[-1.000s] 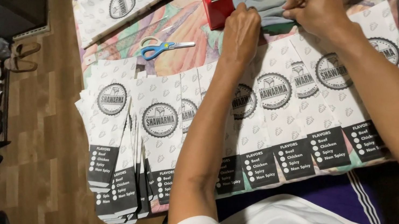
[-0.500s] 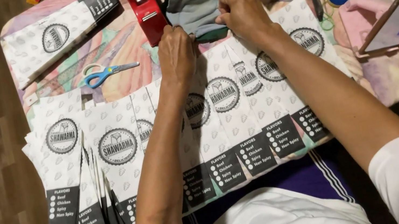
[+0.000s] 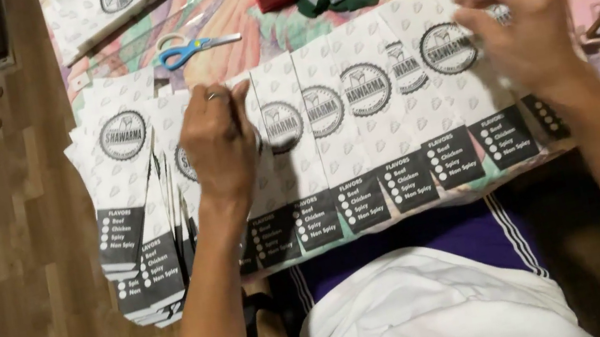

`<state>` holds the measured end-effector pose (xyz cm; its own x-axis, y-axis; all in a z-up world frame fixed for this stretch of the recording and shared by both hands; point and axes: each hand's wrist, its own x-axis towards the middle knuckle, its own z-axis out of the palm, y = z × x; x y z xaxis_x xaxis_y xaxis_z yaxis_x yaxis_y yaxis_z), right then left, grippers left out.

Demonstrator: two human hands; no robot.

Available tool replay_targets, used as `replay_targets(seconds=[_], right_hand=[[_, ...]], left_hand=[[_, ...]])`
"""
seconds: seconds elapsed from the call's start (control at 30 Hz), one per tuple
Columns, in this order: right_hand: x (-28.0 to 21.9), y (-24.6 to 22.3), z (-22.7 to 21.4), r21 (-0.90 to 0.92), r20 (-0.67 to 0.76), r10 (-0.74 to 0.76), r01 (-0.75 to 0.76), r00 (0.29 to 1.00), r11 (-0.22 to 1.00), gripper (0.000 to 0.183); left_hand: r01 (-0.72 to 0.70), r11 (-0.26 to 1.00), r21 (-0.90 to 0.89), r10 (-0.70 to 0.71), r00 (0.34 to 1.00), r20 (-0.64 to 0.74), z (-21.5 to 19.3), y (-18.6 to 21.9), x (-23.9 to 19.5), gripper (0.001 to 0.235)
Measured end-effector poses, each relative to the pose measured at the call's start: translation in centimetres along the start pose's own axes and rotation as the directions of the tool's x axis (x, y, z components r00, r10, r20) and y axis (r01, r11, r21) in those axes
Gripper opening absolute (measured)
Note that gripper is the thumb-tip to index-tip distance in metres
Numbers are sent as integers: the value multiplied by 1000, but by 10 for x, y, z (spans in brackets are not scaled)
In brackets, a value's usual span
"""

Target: Applying glue to the edges of printed paper wrappers and folding them into sleeves.

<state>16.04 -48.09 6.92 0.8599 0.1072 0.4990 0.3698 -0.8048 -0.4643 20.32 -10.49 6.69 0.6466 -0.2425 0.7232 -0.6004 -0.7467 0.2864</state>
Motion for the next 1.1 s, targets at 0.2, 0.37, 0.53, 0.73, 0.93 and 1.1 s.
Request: replay_targets(seconds=[0.2, 0.37, 0.53, 0.73, 0.93, 1.1], right_hand=[[-96, -1, -34, -251, 17, 17, -12, 1000, 968, 20], [-133, 9, -31, -350, -24, 78, -82, 997, 933, 32], [-151, 48, -22, -394, -23, 12, -20, 1000, 919, 37], [-161, 101, 14, -131, -20, 335, -335, 942, 933, 54], [-163, 177, 43, 222, 467, 690, -829, 553, 514, 53], [-140, 90, 11, 16, -44, 430, -429, 902, 903, 64]], left_hand=[[277, 946, 169, -295, 951, 93, -74, 18, -65, 36], [395, 869, 297, -457, 872, 177, -76, 35, -108, 16], [360, 844, 397, -446, 883, 147, -71, 30, -134, 18], [363, 811, 459, -462, 879, 120, -61, 23, -150, 39], [475, 753, 456, -574, 813, 101, -51, 20, -144, 34], [508, 728, 460, -621, 773, 129, -38, 15, -136, 73]])
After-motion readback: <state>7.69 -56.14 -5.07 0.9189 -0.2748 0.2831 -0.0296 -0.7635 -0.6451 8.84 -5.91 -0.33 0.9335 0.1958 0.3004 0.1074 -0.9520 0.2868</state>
